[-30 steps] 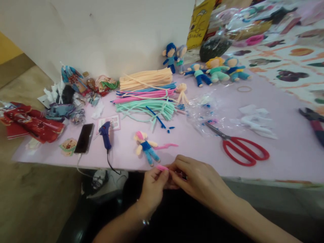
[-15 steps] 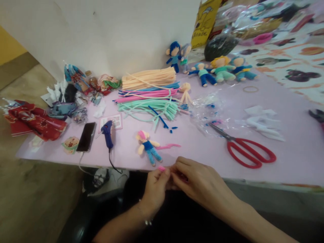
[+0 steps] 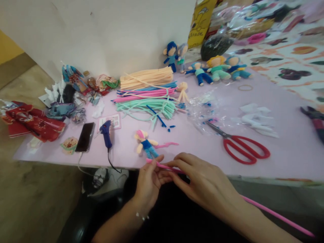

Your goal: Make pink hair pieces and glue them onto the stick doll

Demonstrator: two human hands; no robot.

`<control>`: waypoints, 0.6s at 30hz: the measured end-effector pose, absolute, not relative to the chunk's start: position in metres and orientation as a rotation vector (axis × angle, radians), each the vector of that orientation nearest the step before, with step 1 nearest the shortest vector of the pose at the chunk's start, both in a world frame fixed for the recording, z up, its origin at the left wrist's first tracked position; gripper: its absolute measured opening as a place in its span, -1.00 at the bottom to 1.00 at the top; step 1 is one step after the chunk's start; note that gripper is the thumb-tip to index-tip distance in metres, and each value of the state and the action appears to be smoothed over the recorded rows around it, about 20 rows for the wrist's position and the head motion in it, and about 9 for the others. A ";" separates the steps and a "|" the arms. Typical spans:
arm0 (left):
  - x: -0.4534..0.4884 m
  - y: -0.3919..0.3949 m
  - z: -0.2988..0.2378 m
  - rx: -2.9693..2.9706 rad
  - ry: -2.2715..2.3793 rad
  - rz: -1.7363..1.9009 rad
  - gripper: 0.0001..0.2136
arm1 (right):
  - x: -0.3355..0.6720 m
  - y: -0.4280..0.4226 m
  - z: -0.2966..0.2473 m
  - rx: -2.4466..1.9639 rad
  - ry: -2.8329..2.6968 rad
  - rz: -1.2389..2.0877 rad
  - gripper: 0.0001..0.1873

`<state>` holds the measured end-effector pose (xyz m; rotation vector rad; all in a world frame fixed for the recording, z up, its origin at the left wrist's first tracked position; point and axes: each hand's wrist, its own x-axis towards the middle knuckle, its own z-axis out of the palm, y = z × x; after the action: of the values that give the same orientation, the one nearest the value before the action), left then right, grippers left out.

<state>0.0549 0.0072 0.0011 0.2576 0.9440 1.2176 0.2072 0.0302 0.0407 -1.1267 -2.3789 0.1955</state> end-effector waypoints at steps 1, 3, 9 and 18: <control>0.055 0.007 0.002 0.259 0.936 1.220 -0.61 | 0.205 0.030 0.040 -1.122 -2.381 0.188 -0.82; 0.056 0.006 0.003 0.248 0.917 1.229 -0.62 | 0.203 0.030 0.041 -1.108 -2.371 0.174 -0.82; 0.047 0.010 0.014 0.201 0.936 1.272 -0.67 | 0.246 0.042 0.064 -1.168 -2.118 -0.124 -0.80; 0.033 0.027 0.040 -0.005 0.947 1.365 -0.62 | 0.356 0.077 0.044 -2.053 -2.143 -0.013 -0.55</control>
<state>0.0330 0.0267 0.0396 -0.0050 0.9472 1.3651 0.3557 0.0774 0.0445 -2.0533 -2.1431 -0.0127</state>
